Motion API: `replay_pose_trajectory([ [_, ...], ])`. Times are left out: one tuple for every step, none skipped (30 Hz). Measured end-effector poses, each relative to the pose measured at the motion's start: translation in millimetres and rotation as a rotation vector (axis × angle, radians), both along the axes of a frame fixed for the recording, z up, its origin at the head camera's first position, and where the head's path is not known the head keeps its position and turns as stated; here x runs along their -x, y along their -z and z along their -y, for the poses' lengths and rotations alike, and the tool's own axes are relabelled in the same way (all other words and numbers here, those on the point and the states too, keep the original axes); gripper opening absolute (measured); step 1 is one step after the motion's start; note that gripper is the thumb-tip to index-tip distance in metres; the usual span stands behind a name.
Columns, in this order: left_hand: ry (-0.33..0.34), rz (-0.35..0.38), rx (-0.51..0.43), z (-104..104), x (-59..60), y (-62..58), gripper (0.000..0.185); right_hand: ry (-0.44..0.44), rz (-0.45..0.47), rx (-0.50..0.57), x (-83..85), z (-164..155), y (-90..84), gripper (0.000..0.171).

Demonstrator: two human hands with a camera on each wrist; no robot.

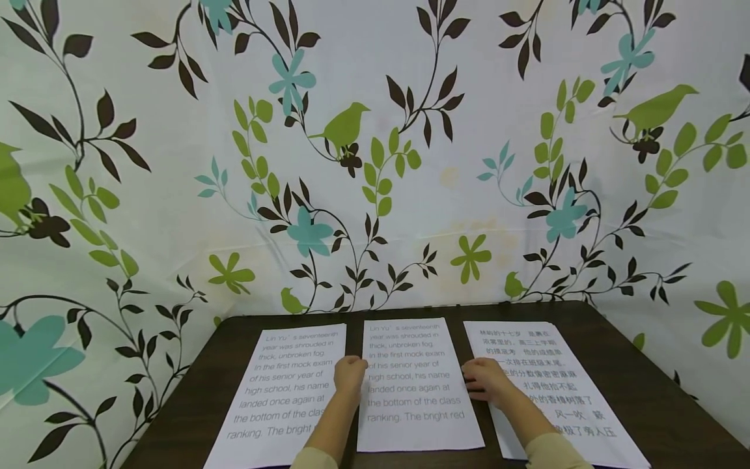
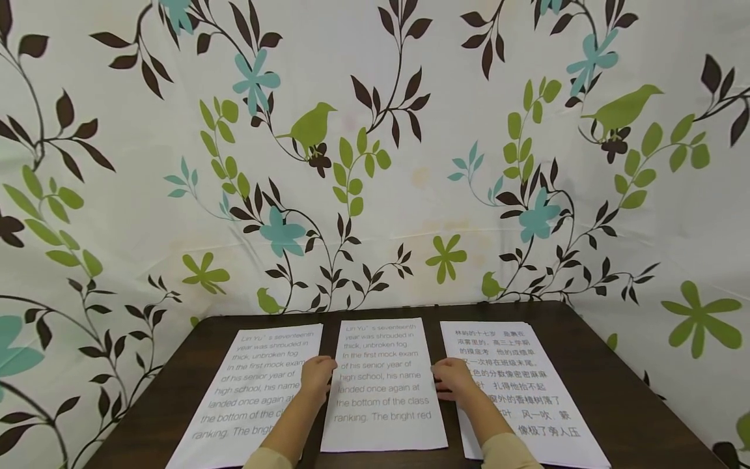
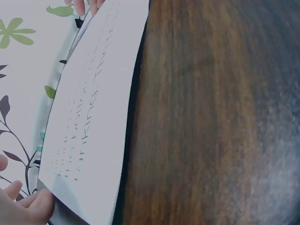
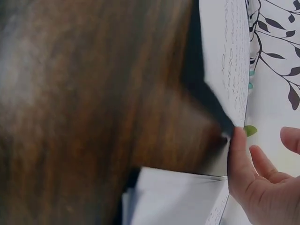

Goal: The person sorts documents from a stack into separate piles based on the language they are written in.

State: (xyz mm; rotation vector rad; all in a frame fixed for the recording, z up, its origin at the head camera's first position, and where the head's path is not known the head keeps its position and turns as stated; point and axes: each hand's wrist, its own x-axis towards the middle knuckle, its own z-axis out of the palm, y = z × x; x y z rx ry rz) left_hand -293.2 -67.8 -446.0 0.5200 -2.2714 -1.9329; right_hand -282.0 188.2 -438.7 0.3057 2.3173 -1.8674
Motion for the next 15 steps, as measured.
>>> replay_pose_trajectory([
  [0.000,-0.005,-0.006,0.4,-4.2,-4.1,0.039,0.005,-0.001,0.004,-0.3,0.6,0.4,0.034],
  [-0.005,0.000,-0.013,1.1,-6.8,-5.8,0.038,0.012,0.000,0.008,-0.7,1.2,0.7,0.034],
  [-0.007,0.002,-0.021,1.6,-8.6,-6.4,0.038,0.015,0.000,0.004,-1.1,1.7,0.8,0.034],
  [-0.005,0.007,-0.031,2.3,-9.4,-5.9,0.039,0.014,0.003,-0.001,-1.3,2.1,0.9,0.035],
  [0.001,0.010,-0.039,3.0,-9.4,-4.0,0.039,0.012,0.004,-0.010,-1.5,2.5,1.2,0.035],
  [-0.001,0.012,-0.046,3.4,-8.6,-1.4,0.038,0.008,0.003,-0.020,-1.7,2.9,1.8,0.035],
  [-0.003,0.011,-0.063,3.6,-7.7,1.2,0.038,0.003,0.002,-0.032,-1.9,3.3,2.2,0.035],
  [-0.005,0.011,-0.083,3.6,-6.8,3.9,0.037,-0.001,0.001,-0.043,-2.1,3.6,2.9,0.034],
  [0.000,0.011,-0.097,3.7,-6.2,6.2,0.036,-0.008,-0.003,-0.051,-2.4,3.9,3.4,0.033],
  [0.007,0.008,-0.105,3.8,-6.3,7.8,0.035,-0.012,-0.009,-0.059,-2.5,4.2,4.2,0.032],
  [0.015,0.004,-0.106,4.0,-6.3,9.4,0.033,-0.012,-0.016,-0.066,-3.0,4.6,4.9,0.031],
  [0.026,-0.001,-0.104,4.1,-6.6,10.4,0.031,-0.012,-0.022,-0.072,-3.6,4.7,5.2,0.030],
  [0.041,-0.005,-0.098,4.4,-7.3,10.8,0.029,-0.014,-0.028,-0.079,-4.1,5.0,5.4,0.029],
  [0.057,-0.010,-0.084,4.8,-7.9,11.2,0.027,-0.017,-0.036,-0.089,-4.3,5.0,5.9,0.029],
  [0.073,-0.013,-0.064,5.2,-8.5,11.7,0.025,-0.017,-0.043,-0.097,-4.6,5.1,6.0,0.029],
])
